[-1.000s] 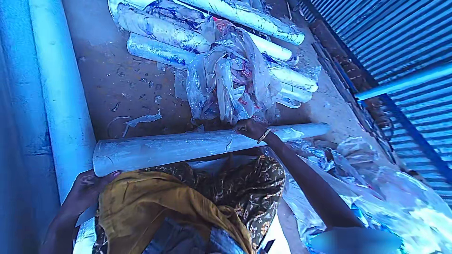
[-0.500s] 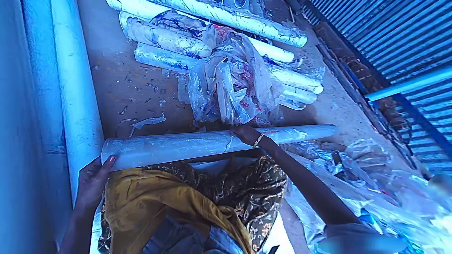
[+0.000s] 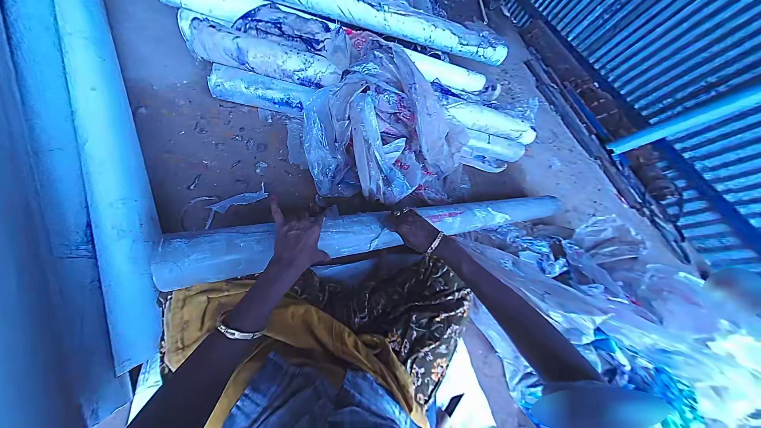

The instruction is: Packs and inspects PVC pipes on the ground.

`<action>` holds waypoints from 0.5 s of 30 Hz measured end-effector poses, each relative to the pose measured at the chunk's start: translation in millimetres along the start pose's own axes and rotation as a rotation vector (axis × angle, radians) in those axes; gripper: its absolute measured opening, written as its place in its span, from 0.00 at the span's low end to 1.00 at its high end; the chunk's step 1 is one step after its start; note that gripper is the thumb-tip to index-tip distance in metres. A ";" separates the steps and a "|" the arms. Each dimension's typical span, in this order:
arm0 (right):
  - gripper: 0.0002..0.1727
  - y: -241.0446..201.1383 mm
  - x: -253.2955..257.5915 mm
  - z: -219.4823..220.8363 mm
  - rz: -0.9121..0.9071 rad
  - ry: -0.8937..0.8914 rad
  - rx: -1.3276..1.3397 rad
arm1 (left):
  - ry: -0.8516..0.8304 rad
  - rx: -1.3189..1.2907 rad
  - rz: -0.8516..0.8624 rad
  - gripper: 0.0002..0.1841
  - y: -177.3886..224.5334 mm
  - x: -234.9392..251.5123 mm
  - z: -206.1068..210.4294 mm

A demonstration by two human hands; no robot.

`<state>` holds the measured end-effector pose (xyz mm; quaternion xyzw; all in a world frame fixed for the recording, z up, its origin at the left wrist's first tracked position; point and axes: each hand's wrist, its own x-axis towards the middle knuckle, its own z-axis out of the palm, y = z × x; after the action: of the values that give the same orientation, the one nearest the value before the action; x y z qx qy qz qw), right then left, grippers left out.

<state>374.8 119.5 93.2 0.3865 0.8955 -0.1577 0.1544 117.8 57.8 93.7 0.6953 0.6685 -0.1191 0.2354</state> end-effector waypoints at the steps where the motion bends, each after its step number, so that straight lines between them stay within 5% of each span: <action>1: 0.18 -1.3 -3.4 2.7 0.001 0.019 -0.005 | -0.007 -0.001 -0.007 0.49 0.1 1.0 -1.2; 5: 0.18 -8.8 -13.9 22.8 0.134 0.196 0.120 | -0.054 -0.027 -0.024 0.50 2.2 3.0 -2.7; 10: 0.15 -22.2 -41.2 50.1 0.532 0.613 0.910 | -0.038 -0.039 -0.003 0.50 3.0 4.6 0.5; 13: 0.14 -53.9 -41.4 48.7 0.650 0.459 1.348 | -0.017 0.021 -0.007 0.50 9.8 4.1 5.3; 15: 0.21 -67.8 -27.1 60.3 0.713 0.374 1.352 | 0.063 0.055 -0.008 0.51 13.9 -1.7 14.4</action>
<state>351.6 33.6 60.7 0.6806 0.4384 -0.5417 -0.2261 133.5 49.5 84.4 0.7023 0.6748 -0.1164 0.1948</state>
